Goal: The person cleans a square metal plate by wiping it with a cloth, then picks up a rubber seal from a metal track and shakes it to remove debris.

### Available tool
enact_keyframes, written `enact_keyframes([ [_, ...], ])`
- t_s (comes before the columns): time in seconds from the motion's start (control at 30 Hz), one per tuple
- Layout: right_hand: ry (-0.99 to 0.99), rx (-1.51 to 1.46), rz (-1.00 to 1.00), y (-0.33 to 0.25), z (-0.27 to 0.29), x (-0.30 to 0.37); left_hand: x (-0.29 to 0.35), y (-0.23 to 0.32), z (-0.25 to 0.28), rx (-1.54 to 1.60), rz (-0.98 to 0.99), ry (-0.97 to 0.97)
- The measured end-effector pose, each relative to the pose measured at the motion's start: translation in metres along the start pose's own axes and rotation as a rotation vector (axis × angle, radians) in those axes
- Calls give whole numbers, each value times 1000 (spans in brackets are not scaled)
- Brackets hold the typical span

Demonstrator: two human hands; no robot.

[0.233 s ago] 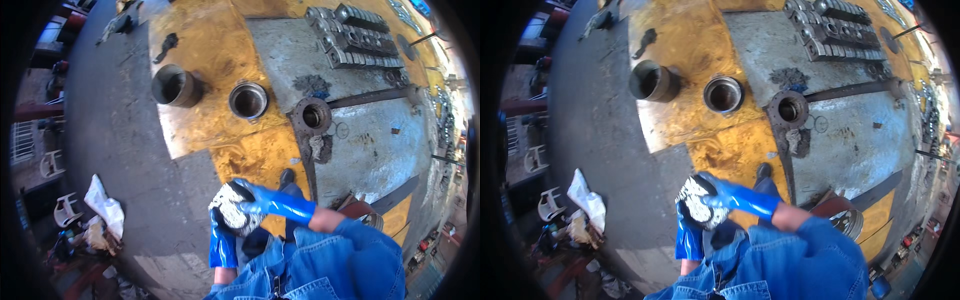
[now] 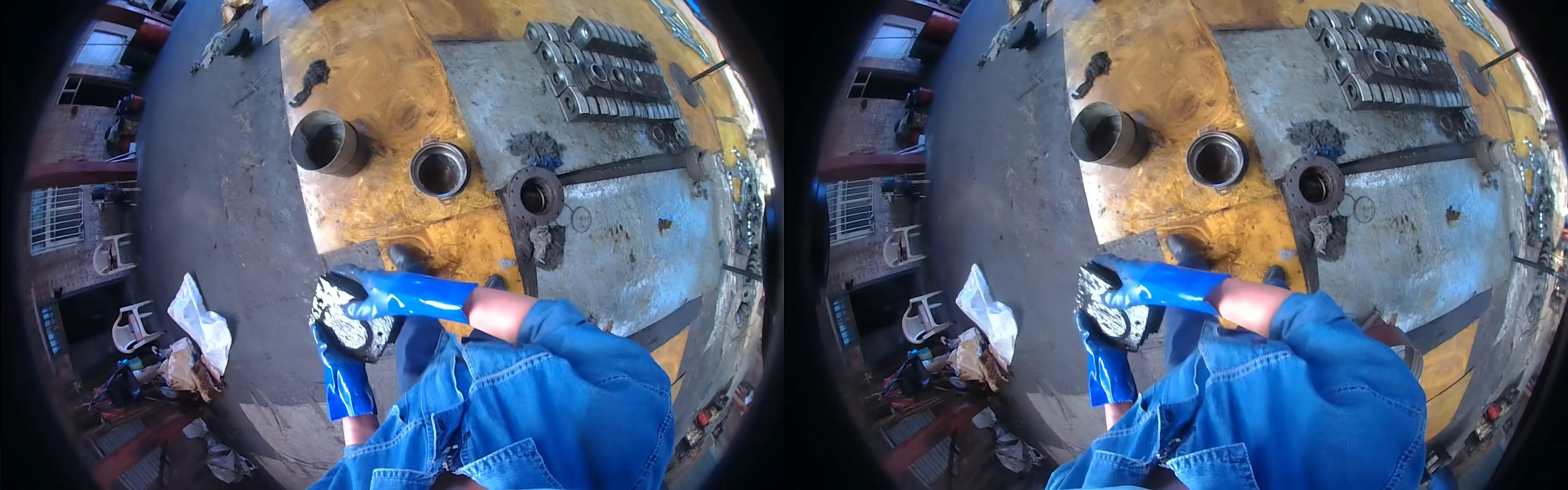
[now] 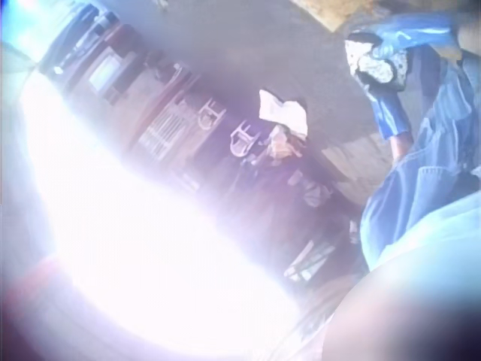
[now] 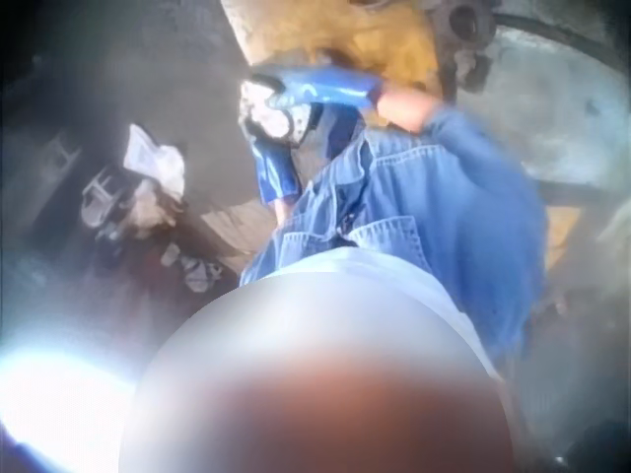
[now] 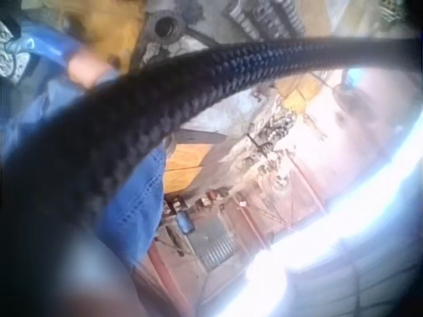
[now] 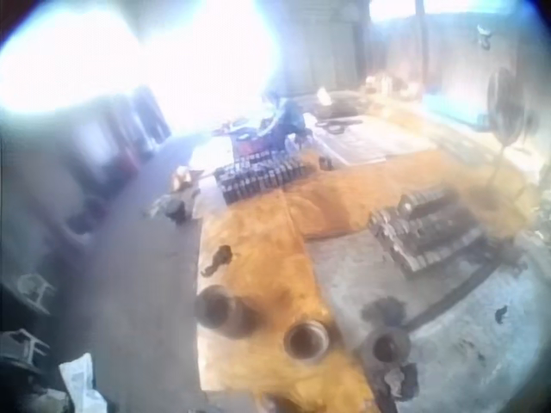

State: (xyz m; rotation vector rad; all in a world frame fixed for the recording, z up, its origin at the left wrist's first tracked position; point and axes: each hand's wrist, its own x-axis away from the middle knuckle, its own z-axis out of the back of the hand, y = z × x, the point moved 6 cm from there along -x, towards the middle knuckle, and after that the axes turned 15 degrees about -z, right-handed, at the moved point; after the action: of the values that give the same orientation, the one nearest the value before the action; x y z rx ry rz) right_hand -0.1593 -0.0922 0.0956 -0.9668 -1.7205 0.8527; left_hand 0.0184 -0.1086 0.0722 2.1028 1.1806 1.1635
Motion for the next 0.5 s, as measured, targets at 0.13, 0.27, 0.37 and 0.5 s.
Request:
enact_keyframes([
  [0.13,76,112,-18,-45,1,-45,-50,53,1,-89,-16,-16],
  [0.27,162,70,-139,-74,23,-70,-100,71,-14,-83,37,-67],
  [0.37,263,111,-252,-99,40,-83,-146,81,-49,-90,175,-130],
  [0.5,384,-9,-108,-102,75,-116,-214,72,-102,-168,278,-478],
])
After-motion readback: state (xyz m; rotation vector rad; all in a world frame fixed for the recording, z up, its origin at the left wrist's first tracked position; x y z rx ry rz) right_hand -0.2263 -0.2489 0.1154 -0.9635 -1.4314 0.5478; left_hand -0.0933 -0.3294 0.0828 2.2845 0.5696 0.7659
